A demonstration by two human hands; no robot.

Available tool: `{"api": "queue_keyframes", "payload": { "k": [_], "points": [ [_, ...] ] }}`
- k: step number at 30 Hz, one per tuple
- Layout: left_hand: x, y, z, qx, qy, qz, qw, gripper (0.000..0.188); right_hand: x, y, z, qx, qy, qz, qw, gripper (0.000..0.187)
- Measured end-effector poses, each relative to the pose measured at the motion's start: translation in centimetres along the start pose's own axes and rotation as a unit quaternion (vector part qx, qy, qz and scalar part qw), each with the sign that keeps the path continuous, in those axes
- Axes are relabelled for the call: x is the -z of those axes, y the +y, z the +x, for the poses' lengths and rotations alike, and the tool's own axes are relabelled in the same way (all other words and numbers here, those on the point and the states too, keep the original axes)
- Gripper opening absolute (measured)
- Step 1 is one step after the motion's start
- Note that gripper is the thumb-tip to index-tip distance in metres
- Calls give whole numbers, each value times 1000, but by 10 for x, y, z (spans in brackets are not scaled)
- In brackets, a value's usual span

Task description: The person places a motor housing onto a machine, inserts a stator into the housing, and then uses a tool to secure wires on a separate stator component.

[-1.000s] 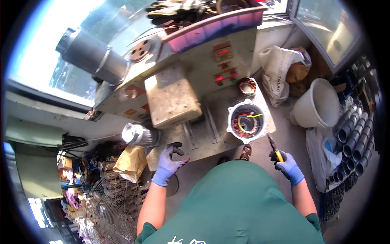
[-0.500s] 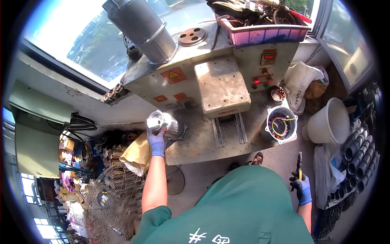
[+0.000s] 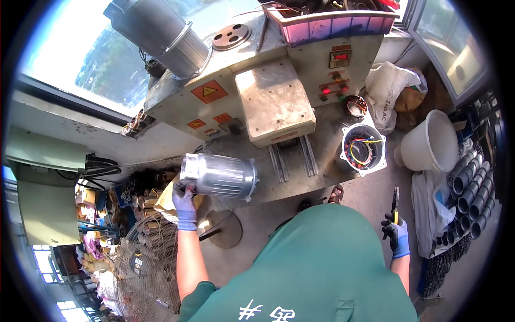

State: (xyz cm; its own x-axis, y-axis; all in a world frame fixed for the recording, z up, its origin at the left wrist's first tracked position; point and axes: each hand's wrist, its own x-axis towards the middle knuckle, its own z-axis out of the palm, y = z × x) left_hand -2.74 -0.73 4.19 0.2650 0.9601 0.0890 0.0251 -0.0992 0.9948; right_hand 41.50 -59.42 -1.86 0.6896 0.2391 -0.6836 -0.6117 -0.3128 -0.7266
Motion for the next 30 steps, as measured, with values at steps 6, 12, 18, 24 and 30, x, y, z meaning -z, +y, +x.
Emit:
{"api": "queue_keyframes", "payload": {
  "k": [6, 12, 18, 24, 30],
  "points": [
    [-27, -8, 1, 83, -11, 73, 994, 41, 0, -13, 16, -3, -7, 14, 1000, 58],
    [-125, -29, -12, 58, -28, 26, 998, 42, 8, -18, 34, -23, -11, -14, 1000, 59],
    [-241, -42, 0, -12, -25, 98, 995, 40, 22, -29, 55, -30, -13, -54, 998, 57],
    [-273, -89, 25, -140, -114, 422, 889, 58, 35, -50, 83, -9, -33, -65, 997, 50],
    [-285, -91, 27, -145, -162, 553, 804, 61, 21, -95, 125, 17, -76, -119, 990, 27]
  ]
}}
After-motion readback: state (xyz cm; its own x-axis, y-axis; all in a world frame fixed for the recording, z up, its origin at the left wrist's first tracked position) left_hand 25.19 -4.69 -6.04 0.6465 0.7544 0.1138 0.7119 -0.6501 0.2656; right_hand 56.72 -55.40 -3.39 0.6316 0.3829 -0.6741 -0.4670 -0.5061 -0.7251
